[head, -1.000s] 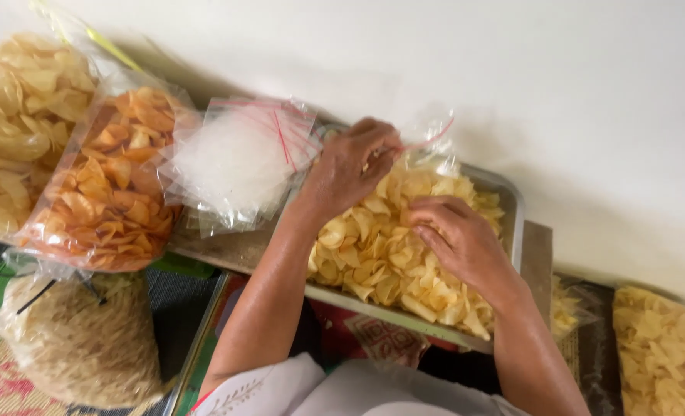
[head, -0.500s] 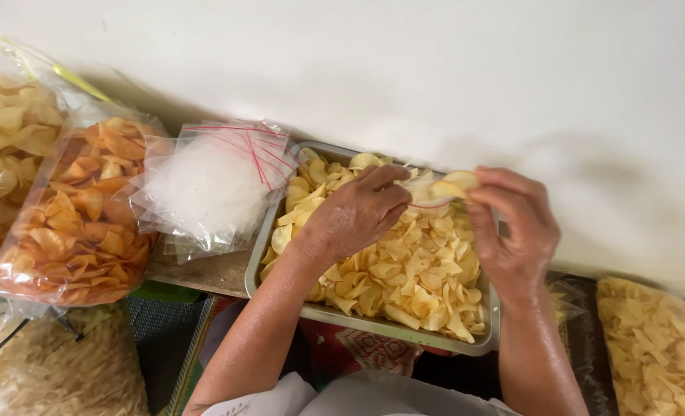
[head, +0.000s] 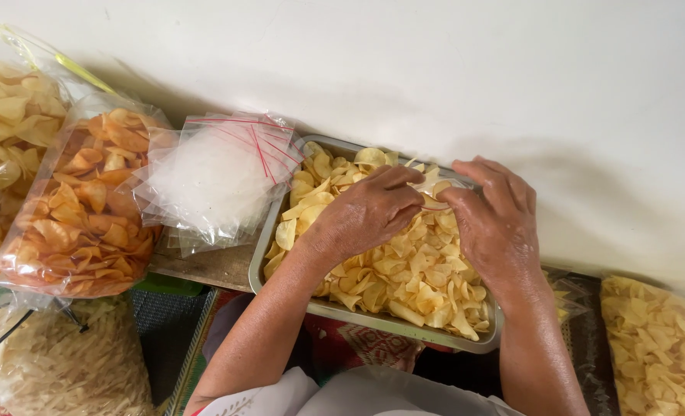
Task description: Packaging small portions of chips into plastic zip-lock bags from a metal tray.
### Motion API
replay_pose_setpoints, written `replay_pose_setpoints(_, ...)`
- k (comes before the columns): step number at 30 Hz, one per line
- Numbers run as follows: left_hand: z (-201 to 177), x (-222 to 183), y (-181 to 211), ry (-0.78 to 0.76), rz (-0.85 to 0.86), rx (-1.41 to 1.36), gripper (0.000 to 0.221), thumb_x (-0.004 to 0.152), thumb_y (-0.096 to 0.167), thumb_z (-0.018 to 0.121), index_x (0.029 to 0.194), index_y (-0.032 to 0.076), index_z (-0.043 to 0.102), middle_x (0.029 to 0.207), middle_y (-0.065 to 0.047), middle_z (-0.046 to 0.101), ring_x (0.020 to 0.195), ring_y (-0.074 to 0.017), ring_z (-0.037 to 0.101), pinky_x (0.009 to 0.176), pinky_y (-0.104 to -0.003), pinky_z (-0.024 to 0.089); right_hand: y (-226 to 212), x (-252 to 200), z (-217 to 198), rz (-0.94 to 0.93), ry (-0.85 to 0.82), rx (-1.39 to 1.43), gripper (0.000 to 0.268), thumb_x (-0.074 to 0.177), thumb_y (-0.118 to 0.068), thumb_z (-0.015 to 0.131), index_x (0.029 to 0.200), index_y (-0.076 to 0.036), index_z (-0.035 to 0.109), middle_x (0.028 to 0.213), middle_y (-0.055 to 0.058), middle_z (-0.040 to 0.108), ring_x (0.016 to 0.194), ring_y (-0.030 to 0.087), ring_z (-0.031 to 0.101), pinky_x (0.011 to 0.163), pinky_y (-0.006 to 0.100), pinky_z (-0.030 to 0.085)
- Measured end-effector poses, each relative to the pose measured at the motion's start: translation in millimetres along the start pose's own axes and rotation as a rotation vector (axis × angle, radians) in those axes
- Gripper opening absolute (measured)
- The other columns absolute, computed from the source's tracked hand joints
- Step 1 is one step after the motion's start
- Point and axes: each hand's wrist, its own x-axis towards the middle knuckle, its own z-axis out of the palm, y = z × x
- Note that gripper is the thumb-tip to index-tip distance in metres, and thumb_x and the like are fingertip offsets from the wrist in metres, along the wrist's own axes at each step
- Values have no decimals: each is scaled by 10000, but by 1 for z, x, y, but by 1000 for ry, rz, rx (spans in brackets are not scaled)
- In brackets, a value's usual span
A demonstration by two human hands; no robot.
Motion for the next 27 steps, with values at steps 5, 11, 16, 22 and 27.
replay_pose_setpoints(5,0,4,6,-12,41,-77,36,950,79,669,946,58,697,1050,-98,659,936,-338,691,783,-410,609,-2,0,-6,43,-140,-128,88,1014,-180,647,1032,-171,733,1439,29,536,1456,295,413,1180,518,378)
replay_pose_setpoints(11,13,2,-30,76,-84,-87,84,939,36,687,976,36,762,1083,-173,708,897,-291,738,762,-293,639,23,-1,2,130,-9,268,319,1021,77,546,1249,-105,674,1432,194,510,1374,422,473,1153,604,385)
replay_pose_setpoints(16,-12,-1,-14,410,-224,-127,103,971,69,695,1057,103,742,1183,-128,695,933,-251,747,770,-323,639,16,-15,11,280,-478,387,340,1024,-257,562,1359,-242,619,1276,40,644,1246,206,590,1030,414,504)
replay_pose_setpoints(22,-12,-3,-14,445,-256,-150,115,964,57,685,1054,102,739,1179,-165,691,936,-295,751,727,-330,646,-28,4,8,90,-759,351,474,929,-271,703,1379,-165,599,1407,176,528,1288,380,531,995,478,557)
replay_pose_setpoints(27,-7,-1,-21,399,-238,-162,112,967,44,673,1050,68,745,1167,-220,682,947,-308,744,748,-342,651,-8,-4,22,74,-733,338,333,917,-105,705,1248,-99,671,1209,162,660,1112,291,660,929,402,592)
